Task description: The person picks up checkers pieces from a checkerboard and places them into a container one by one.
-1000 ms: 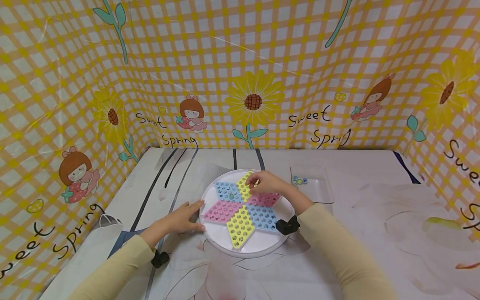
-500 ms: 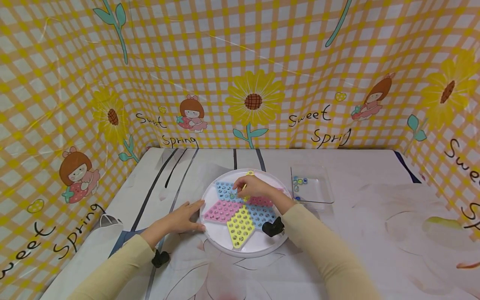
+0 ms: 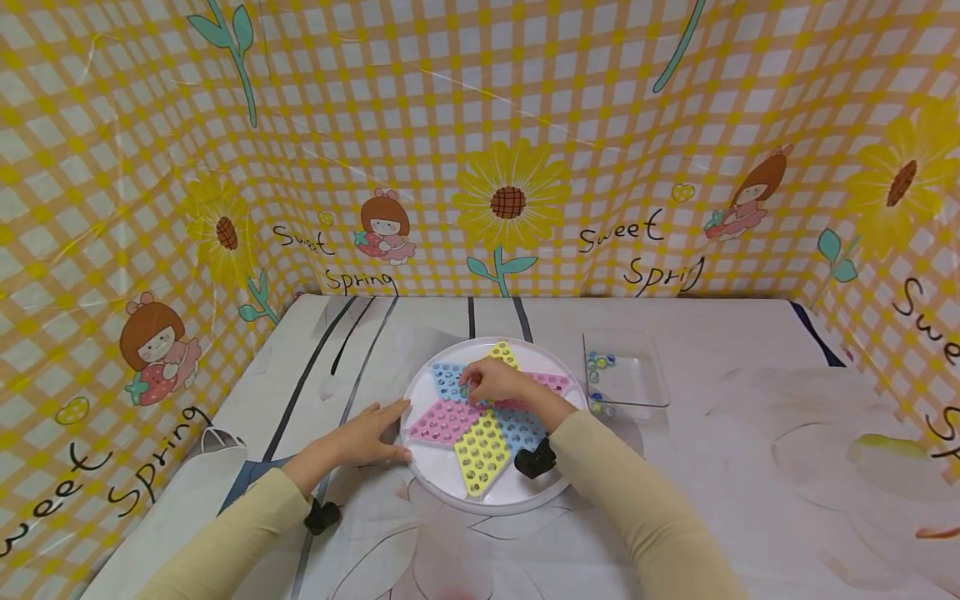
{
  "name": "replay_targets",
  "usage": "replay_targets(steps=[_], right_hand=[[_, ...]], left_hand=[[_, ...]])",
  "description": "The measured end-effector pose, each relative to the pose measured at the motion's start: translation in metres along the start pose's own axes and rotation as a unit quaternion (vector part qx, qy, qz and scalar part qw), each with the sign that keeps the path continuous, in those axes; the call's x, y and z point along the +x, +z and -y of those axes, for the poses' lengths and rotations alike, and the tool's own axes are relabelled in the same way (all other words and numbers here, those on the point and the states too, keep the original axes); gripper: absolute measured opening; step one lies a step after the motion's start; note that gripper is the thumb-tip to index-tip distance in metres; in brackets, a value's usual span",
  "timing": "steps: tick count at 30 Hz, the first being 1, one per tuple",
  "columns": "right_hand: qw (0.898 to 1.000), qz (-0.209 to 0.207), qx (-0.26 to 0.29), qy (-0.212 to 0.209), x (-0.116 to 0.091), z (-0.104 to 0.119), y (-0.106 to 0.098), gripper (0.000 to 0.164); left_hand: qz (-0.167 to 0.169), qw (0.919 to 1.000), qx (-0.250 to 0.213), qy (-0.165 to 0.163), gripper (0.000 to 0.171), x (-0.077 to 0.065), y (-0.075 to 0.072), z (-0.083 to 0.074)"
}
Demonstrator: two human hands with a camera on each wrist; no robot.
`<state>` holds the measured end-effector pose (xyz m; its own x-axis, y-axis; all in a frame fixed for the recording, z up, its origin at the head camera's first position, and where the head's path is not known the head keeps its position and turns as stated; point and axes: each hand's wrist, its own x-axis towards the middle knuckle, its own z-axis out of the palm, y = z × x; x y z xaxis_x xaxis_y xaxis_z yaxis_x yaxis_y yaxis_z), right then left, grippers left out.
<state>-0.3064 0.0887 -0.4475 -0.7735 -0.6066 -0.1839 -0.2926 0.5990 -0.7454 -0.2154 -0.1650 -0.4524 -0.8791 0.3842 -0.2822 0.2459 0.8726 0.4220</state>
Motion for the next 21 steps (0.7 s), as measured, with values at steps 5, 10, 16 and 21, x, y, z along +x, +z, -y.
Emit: replay_targets(steps=[5, 10, 16, 21], right_hand=[[1.000, -0.011, -0.003, 0.004, 0.0012, -0.0023, 0.0050, 0.018], [1.000, -0.012, 0.001, 0.018, -0.0004, -0.0005, 0.0067, 0.013], [1.000, -0.008, 0.002, -0.003, -0.0057, 0.0025, 0.0040, 0.013], [1.000, -0.007, -0.002, -0.017, -0.0072, 0.0024, 0.0025, 0.013]], left_hand=[[0.001, 1.0000, -0.003, -0.001, 0.090, 0.0007, -0.0001, 0.0002], [-0.001, 1.0000, -0.003, 0.003, 0.090, 0.0011, 0.0002, 0.0007], [0.004, 1.0000, -0.004, -0.001, 0.091, 0.0001, -0.0004, 0.0002], [0.003, 1.0000, -0.007, -0.006, 0.091, 0.0003, 0.0001, 0.0011]])
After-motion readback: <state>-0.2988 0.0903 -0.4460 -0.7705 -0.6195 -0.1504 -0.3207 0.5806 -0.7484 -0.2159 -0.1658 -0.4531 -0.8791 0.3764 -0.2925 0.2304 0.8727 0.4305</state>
